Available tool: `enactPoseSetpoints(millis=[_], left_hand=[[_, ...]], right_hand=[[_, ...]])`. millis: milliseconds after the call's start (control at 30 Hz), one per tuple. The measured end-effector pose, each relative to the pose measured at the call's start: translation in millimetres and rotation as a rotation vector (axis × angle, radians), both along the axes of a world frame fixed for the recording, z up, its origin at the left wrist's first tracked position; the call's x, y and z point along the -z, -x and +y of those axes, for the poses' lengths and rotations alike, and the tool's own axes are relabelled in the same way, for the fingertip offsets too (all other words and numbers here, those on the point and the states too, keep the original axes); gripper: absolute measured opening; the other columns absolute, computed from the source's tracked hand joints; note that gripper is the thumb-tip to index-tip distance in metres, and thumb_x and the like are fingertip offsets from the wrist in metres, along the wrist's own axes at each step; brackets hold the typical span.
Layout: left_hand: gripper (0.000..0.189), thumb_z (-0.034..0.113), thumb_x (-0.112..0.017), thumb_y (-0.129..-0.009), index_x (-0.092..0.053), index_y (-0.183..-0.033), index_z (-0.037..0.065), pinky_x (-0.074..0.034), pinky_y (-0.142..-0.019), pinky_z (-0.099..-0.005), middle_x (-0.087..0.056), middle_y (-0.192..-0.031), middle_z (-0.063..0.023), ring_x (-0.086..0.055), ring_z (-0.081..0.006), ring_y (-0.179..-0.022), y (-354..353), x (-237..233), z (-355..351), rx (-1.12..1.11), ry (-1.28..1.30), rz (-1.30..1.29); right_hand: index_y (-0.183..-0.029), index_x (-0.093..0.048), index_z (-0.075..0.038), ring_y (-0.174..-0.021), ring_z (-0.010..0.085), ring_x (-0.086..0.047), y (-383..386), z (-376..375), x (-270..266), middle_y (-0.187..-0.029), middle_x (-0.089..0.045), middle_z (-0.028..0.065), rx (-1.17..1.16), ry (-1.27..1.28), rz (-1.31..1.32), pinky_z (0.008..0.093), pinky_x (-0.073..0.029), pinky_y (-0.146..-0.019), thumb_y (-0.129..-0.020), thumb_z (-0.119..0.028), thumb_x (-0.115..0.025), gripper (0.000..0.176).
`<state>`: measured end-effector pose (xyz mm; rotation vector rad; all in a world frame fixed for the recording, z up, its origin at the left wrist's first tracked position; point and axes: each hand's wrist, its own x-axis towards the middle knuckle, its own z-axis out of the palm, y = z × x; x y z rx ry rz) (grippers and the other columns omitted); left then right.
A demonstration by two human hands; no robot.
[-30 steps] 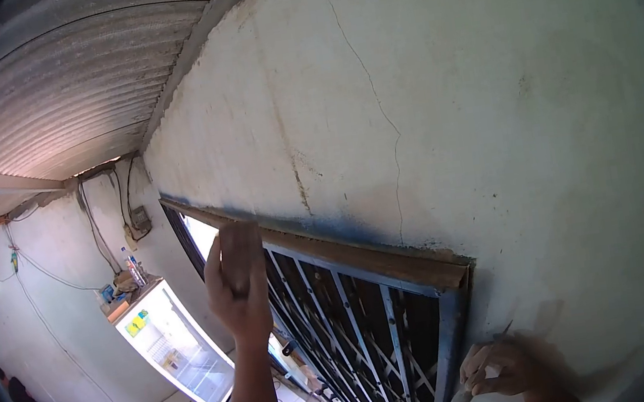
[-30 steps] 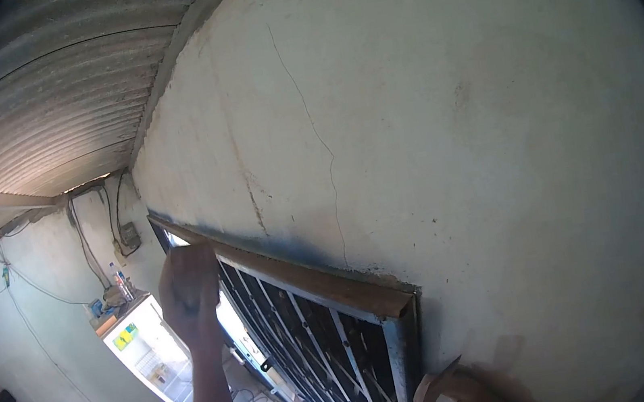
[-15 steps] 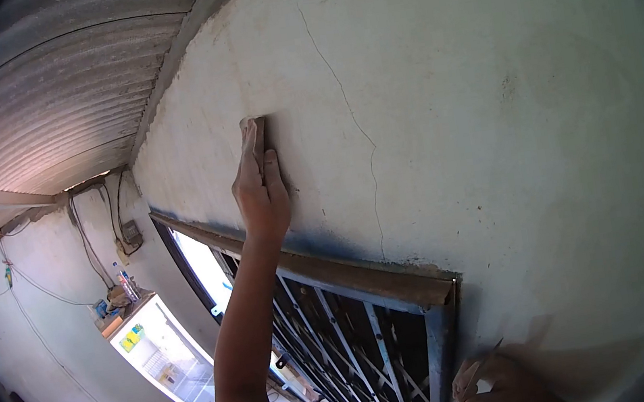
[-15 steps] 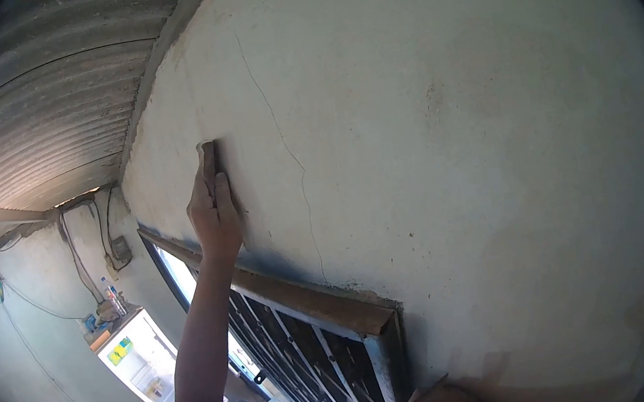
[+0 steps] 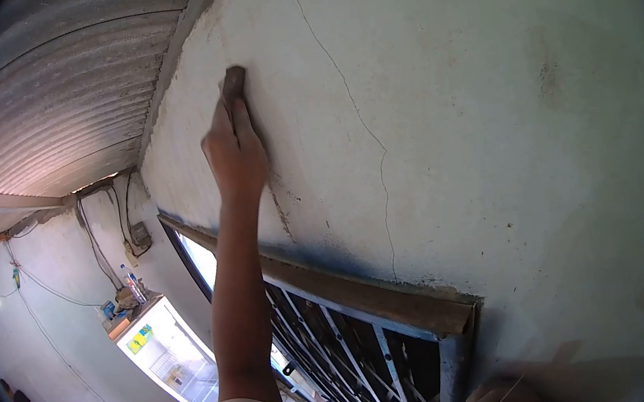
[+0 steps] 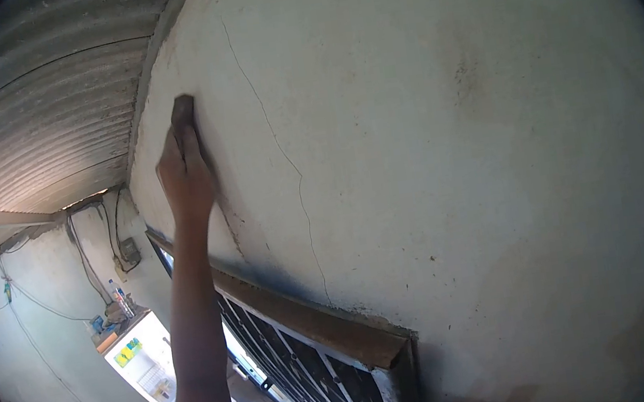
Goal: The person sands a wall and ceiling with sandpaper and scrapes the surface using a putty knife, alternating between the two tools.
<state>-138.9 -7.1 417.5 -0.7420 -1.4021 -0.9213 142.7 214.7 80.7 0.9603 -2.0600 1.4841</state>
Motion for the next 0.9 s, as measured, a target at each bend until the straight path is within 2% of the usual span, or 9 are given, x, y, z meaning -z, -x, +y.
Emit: enactPoseSetpoints(millis=[67, 167, 300, 433, 533, 600, 733, 833, 900], left_hand=[[0.039, 0.014, -0.041, -0.102, -0.056, -0.135, -0.001, -0.042, -0.107, -0.0370, -0.062, -0.132, -0.0182, -0.057, -0.0309, -0.126, 2.8, -22.2, -4.5, -0.060, 0.020, -0.009], [0.038, 0.023, -0.048, -0.101, -0.061, -0.128, 0.000, -0.045, -0.098, -0.0383, -0.067, -0.118, -0.0245, -0.065, -0.0335, -0.113, 15.6, -52.0, -9.9, 0.059, 0.055, 0.225], [0.039, 0.016, -0.045, -0.102, -0.055, -0.140, 0.013, -0.043, -0.106, -0.0371, -0.062, -0.132, -0.0162, -0.057, -0.0315, -0.126, 7.1, -34.0, -17.4, 0.028, 0.085, 0.034], [0.039, 0.013, -0.047, -0.102, -0.054, -0.138, 0.002, -0.046, -0.103, -0.0385, -0.061, -0.126, -0.0274, -0.062, -0.0331, -0.120, 9.6, 9.2, -19.8, 0.017, 0.109, 0.101], [0.040, 0.011, -0.046, -0.102, -0.051, -0.138, -0.004, -0.044, -0.106, -0.0398, -0.056, -0.132, -0.0292, -0.056, -0.0340, -0.125, -4.4, 44.6, -19.7, 0.054, 0.119, -0.042], [0.042, 0.011, -0.043, -0.102, -0.048, -0.142, 0.000, -0.037, -0.114, -0.0406, -0.052, -0.143, -0.0204, -0.048, -0.0322, -0.135, -5.9, 69.3, -19.5, 0.069, 0.131, -0.097], [0.040, 0.006, -0.047, -0.100, -0.050, -0.139, -0.003, -0.041, -0.111, -0.0455, -0.055, -0.136, -0.0266, -0.046, -0.0402, -0.133, -12.0, 106.5, -16.4, 0.069, 0.119, -0.065], [0.040, 0.004, -0.046, -0.100, -0.050, -0.138, -0.003, -0.039, -0.112, -0.0458, -0.055, -0.136, -0.0244, -0.042, -0.0402, -0.135, -10.2, 110.6, -15.9, 0.090, 0.114, -0.044], [0.039, 0.003, -0.045, -0.100, -0.051, -0.137, -0.004, -0.038, -0.113, -0.0455, -0.056, -0.136, -0.0230, -0.041, -0.0402, -0.136, -8.3, 102.2, -15.7, 0.103, 0.105, -0.049]], right_hand=[[-0.102, -0.063, -0.006, -0.082, 0.0194, -0.065, -0.4, 0.3, 2.4, -0.091, -0.065, 0.0095, -0.006, -0.011, -0.030, 0.0329, -0.053, -0.070, -0.080, -0.005, -0.081, 0.028], [-0.106, -0.063, -0.006, -0.081, 0.0188, -0.063, -0.2, 0.0, 3.0, -0.090, -0.064, 0.0088, -0.075, 0.053, -0.089, 0.0326, -0.052, -0.070, -0.080, -0.006, -0.081, 0.032], [-0.108, -0.062, -0.006, -0.079, 0.0167, -0.060, -1.1, -2.8, -2.2, -0.089, -0.062, 0.0070, -0.108, 0.149, -0.114, 0.0336, -0.051, -0.069, -0.081, -0.009, -0.081, 0.034], [-0.105, -0.062, -0.005, -0.075, 0.0151, -0.058, 4.6, -3.0, 0.4, -0.087, -0.062, 0.0053, -0.097, 0.152, -0.013, 0.0351, -0.051, -0.068, -0.082, -0.018, -0.081, 0.032], [-0.094, -0.061, 0.001, -0.076, 0.0291, -0.067, -12.1, -11.6, -3.7, -0.081, -0.063, 0.0151, -0.042, 0.355, -0.270, 0.0452, -0.056, -0.074, -0.076, -0.005, -0.083, 0.030], [-0.094, -0.061, 0.002, -0.075, 0.0296, -0.067, -6.4, -12.5, 2.9, -0.081, -0.063, 0.0163, -0.099, 0.416, -0.197, 0.0472, -0.056, -0.072, -0.074, -0.005, -0.084, 0.032], [-0.094, -0.060, 0.003, -0.072, 0.0297, -0.066, -1.2, -8.4, 20.7, -0.082, -0.062, 0.0178, -0.108, 0.439, -0.117, 0.0495, -0.055, -0.070, -0.071, -0.005, -0.084, 0.034], [-0.093, -0.061, 0.004, -0.069, 0.0289, -0.065, -16.2, -10.0, 19.5, -0.082, -0.063, 0.0169, -0.018, 0.495, -0.174, 0.0485, -0.055, -0.066, -0.072, -0.005, -0.083, 0.031], [-0.100, -0.062, -0.002, -0.071, 0.0201, -0.060, -23.8, -3.6, 9.8, -0.084, -0.061, 0.0080, -0.047, 0.426, -0.166, 0.0401, -0.053, -0.067, -0.079, -0.018, -0.081, 0.032]])
